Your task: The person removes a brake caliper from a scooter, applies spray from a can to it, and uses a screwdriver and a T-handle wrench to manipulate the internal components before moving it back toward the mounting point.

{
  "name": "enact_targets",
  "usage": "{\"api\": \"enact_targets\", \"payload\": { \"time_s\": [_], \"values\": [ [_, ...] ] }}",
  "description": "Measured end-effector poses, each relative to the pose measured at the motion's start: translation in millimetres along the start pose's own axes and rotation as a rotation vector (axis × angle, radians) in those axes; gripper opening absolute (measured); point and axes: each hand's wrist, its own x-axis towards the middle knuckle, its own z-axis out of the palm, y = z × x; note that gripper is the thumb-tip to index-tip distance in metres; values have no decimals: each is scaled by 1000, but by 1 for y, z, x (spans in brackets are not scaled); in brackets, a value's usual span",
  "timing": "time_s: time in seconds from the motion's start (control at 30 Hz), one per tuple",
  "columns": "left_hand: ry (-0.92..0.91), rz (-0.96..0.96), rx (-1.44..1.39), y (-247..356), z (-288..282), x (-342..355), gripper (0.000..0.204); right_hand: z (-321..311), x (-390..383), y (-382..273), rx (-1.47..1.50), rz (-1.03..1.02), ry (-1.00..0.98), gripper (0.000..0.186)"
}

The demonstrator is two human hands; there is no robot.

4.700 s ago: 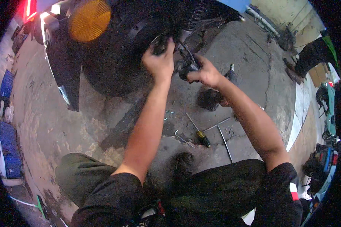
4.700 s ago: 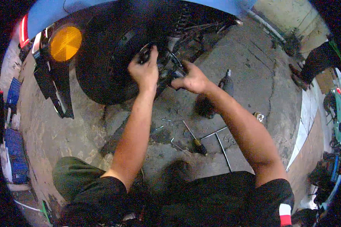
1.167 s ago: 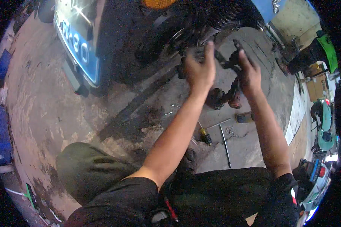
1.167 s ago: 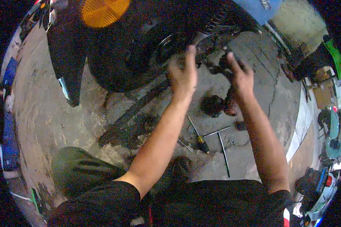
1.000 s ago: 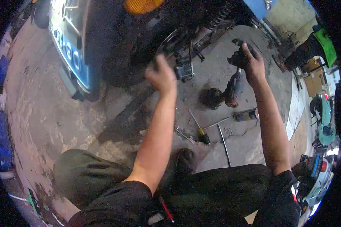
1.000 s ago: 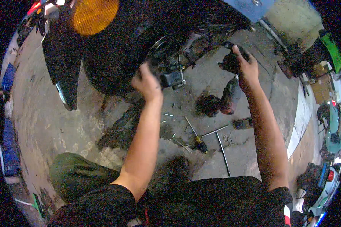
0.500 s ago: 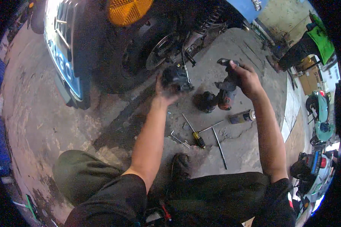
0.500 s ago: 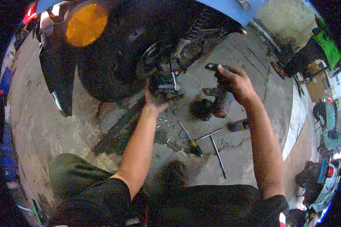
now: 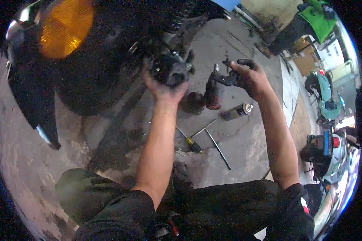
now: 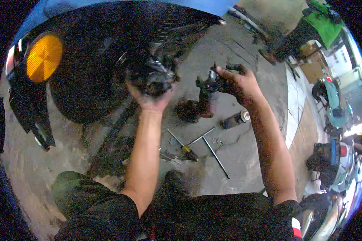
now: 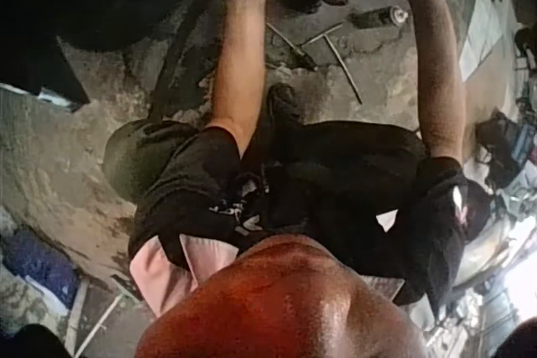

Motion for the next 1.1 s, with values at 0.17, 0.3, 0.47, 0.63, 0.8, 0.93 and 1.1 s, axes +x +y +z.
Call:
{"api": "enact_targets", "payload": {
  "time_s": [0.17, 0.3, 0.47, 0.63, 0.8, 0.93, 1.1],
  "values": [
    [-274, -115, -292, 1, -5, 4, 61, -14, -10, -12, -164, -5, -279, 31],
    [-268, -121, -288, -2, -7, 13, 55, -12, -13, -3, -369, -105, -472, 38],
    [-231, -174, -320, 1, -3, 13, 51, 22, -37, -14, -495, -171, -473, 35],
    [-158, -139, -214, -4, 7, 15, 42, 31, -20, 11, -765, -446, -426, 26],
    [-41, -70, -131, -11, 15, 21, 50, 9, -9, 17, -1027, -612, -214, 20],
    [-13, -13, -24, -10, 11, 28, 51, 11, -17, -6, -1359, -460, -54, 35],
    [141, 77, 107, -14, 9, 30, 43, -13, -19, -16, -1390, -383, 6, 36]
  ]
}}
